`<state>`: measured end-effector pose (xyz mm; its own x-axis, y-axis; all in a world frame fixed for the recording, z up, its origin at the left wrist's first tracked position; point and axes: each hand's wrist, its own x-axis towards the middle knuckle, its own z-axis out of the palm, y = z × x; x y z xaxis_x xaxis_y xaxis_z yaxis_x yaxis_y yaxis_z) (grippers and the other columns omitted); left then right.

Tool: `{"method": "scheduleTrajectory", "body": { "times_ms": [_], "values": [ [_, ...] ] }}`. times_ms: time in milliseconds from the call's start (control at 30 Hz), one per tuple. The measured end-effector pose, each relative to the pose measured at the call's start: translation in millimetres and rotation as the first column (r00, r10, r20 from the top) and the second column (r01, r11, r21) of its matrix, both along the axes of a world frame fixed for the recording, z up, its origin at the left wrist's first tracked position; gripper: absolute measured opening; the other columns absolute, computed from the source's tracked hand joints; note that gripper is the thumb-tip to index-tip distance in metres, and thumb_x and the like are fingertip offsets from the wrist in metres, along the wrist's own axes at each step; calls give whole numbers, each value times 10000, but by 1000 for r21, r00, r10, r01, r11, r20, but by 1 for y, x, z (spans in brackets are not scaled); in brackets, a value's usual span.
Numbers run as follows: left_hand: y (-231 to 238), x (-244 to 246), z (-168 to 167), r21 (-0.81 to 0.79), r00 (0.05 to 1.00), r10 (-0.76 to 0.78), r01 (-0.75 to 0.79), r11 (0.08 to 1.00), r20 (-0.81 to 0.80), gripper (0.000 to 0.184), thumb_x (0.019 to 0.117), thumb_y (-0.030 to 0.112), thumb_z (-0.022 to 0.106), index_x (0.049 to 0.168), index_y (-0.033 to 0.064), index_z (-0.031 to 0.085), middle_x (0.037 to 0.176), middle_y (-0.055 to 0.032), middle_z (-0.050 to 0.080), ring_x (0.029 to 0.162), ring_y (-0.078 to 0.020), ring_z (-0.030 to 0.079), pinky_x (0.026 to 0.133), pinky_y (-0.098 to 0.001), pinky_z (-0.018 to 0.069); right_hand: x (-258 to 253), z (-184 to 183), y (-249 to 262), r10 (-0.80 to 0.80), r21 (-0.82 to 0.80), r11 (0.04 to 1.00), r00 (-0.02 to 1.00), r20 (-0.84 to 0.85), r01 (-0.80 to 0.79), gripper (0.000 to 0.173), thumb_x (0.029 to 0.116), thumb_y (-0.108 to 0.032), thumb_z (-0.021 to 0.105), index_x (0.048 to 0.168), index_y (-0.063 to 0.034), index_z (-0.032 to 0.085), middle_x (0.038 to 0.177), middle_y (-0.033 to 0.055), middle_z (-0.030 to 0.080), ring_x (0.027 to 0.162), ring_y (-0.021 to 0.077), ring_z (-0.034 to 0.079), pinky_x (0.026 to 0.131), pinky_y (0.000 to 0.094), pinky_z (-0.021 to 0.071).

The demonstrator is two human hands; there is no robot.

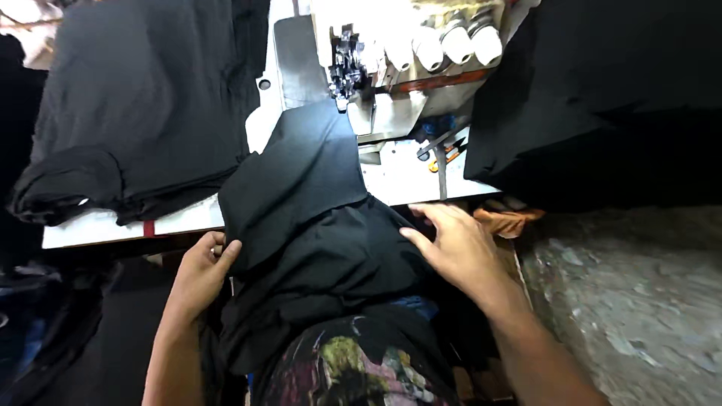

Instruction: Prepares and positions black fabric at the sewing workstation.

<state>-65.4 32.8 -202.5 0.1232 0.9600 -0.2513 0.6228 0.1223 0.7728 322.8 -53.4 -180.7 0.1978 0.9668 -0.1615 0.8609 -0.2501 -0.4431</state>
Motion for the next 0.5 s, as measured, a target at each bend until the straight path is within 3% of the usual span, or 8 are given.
{"method": "scheduleTrajectory", "body": {
  "times_ms": [33, 100, 133, 200, 300, 333, 400, 500],
  "values": [
    [8, 4, 3, -66, 1000, 3, -2, 998, 6, 177, 1014, 259, 601, 1040, 85, 616, 763, 54, 621, 654, 7, 594, 630, -201, 523, -9, -7, 13, 6, 136, 991, 1000, -19, -3, 456, 930, -428, 734, 1218, -75, 720, 1132, 148, 715, 1072, 360, 672, 892, 592, 545],
    [21, 21, 12, -189, 999, 36, -32, 981, 18, 274, 1021, 294, 598, 1139, 50, 641, 872, -9, 688, 776, -51, 673, 739, -286, 588, -23, -24, 44, 42, 231, 973, 995, -85, -21, 547, 861, -493, 785, 1189, -61, 719, 1173, 169, 661, 1129, 377, 619, 904, 593, 524],
    [22, 30, 14, -199, 997, 75, -71, 978, 15, 271, 1025, 293, 606, 1126, 46, 656, 871, -20, 701, 781, -64, 687, 747, -307, 602, -27, -34, 53, 75, 229, 973, 987, -143, -41, 523, 851, -503, 794, 1122, -61, 724, 1128, 160, 648, 1075, 356, 624, 865, 574, 532],
    [22, 39, 21, -49, 990, 138, -138, 989, 5, 250, 1002, 292, 656, 1084, 58, 689, 860, -18, 709, 774, -68, 687, 751, -337, 597, -33, -39, 60, 127, 248, 968, 939, -320, -47, 394, 890, -441, 776, 929, -58, 691, 935, 87, 628, 873, 229, 623, 759, 463, 536],
    [14, 25, 27, 192, 980, 182, -194, 962, 75, 221, 1031, 250, 598, 1168, 85, 651, 927, 62, 698, 815, 21, 675, 761, -237, 599, -36, -27, 44, 108, 226, 973, 749, -654, 56, 219, 947, -320, 735, 906, -109, 694, 789, -33, 678, 731, 29, 640, 692, 233, 560],
    [12, 21, 26, 215, 981, 176, -190, 958, 83, 214, 1040, 233, 580, 1184, 88, 644, 936, 77, 697, 818, 44, 672, 755, -204, 594, -40, -26, 38, 66, 199, 972, 677, -733, 121, 194, 960, -285, 724, 877, -115, 680, 718, -50, 647, 643, 8, 594, 612, 191, 510],
    [9, 19, 21, 220, 984, 159, -173, 960, 83, 205, 1043, 213, 567, 1174, 81, 652, 927, 80, 702, 805, 56, 671, 741, -175, 586, -49, -27, 32, -31, 159, 953, 606, -795, 257, 194, 987, -215, 689, 820, -118, 671, 628, -66, 574, 540, 0, 498, 517, 165, 415],
    [4, 26, 18, 199, 975, 183, -205, 958, 125, 223, 1051, 208, 541, 1221, 93, 628, 965, 88, 701, 842, 59, 675, 764, -165, 586, -51, -37, 31, -109, 179, 886, 568, -815, 427, 226, 1019, -115, 608, 802, -104, 671, 619, -51, 583, 533, 18, 528, 516, 187, 456]
  ]
}}
